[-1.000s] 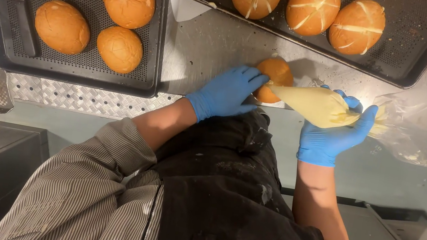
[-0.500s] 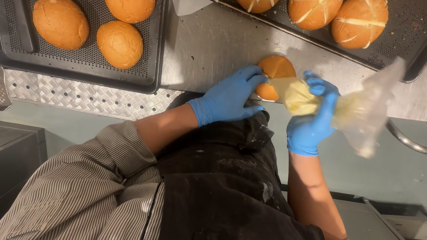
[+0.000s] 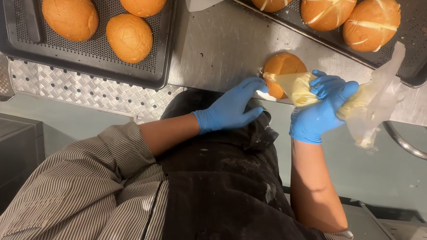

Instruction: Filling baked buns with cream using a piping bag.

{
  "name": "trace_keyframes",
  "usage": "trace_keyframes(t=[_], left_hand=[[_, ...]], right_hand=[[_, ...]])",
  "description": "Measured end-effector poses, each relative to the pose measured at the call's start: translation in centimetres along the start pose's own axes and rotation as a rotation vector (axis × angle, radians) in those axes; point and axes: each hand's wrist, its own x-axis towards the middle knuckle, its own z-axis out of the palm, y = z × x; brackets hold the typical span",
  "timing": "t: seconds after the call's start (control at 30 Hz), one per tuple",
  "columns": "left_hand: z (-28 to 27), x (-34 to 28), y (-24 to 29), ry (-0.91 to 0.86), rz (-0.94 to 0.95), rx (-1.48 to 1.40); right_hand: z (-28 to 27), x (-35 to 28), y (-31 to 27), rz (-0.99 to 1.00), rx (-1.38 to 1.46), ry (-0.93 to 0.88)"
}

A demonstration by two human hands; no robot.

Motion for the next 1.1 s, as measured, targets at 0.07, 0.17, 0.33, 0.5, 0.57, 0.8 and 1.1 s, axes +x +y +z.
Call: trace_keyframes(t=[0.07,0.17,0.33,0.5,0.57,0.8,1.1], left_hand=[[-0.5,0.2,0.3,-0.042,-0.081,-0.051],[-1.1,1.1,-0.6,-0.030,-0.141,-0.015],[-2.8,5.4,0.2,0.015,0.094,0.197],[-2.6,7.1,-1.2,-0.123,0.216,0.371],[-2.6,7.2,-1.4,-0.171,0.205,0.323],[-2.8,5.0,0.2,-0.175,0.090,0.196],[-1.4,1.4,0.5,-0.068,-0.018,0.021]], right_hand=[[0.0,0.0,-0.1,-0.003,0.002,-0.017],[0.1,-0.2,-0.1,-0.002,0.027,-0.028],[-0.5,0.0,-0.2,-0.015,0.016,-0.050],[-1.3,0.8,-0.8,-0.026,-0.005,-0.022],[-1.5,0.7,-0.6,-0.035,-0.038,-0.053],[-1.2,0.6,0.3,-0.073,-0.033,-0.026],[-1.1,0.4,1.6,0.052,0.078,0.057]])
